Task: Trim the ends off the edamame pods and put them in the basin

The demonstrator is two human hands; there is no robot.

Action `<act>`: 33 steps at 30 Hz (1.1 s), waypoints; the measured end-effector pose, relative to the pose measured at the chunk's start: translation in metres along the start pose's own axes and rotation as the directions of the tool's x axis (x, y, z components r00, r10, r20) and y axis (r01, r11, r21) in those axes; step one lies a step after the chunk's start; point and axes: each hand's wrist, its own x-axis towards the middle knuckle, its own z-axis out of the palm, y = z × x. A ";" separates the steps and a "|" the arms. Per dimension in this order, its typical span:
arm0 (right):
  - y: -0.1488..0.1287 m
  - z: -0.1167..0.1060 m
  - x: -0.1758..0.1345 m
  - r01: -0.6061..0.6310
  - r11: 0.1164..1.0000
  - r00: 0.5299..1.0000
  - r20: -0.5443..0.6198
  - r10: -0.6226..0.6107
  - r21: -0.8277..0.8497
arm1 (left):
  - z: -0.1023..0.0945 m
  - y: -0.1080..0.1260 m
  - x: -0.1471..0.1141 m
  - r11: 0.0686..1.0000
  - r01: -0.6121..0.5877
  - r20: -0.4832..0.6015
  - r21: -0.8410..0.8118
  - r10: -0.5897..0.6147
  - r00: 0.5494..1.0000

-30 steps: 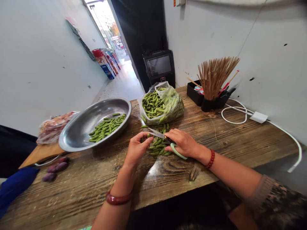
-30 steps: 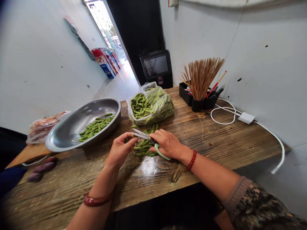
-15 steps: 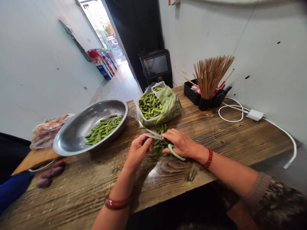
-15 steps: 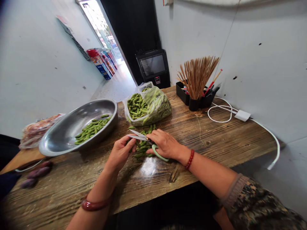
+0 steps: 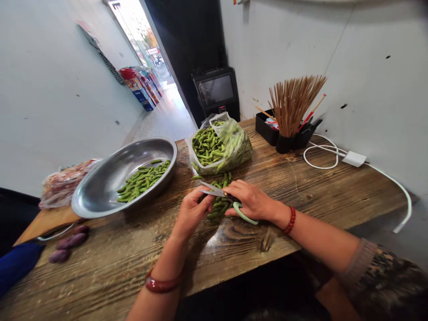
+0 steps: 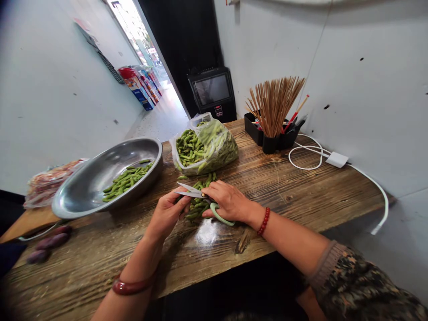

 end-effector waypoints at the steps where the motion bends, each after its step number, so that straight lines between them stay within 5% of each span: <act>1: 0.000 0.000 0.000 0.003 1.000 1.000 -0.004 -0.003 0.004 | 0.000 0.000 0.000 1.000 -0.002 0.005 0.003 0.002 1.000; 10: 0.001 0.001 0.000 0.018 1.000 0.999 -0.032 -0.017 0.012 | -0.001 -0.008 0.002 0.998 -0.060 0.057 0.034 0.058 0.997; 33: -0.001 0.000 -0.002 -0.009 0.997 0.999 0.043 0.012 -0.078 | -0.009 -0.011 0.003 0.974 0.213 0.109 -0.078 -0.204 0.973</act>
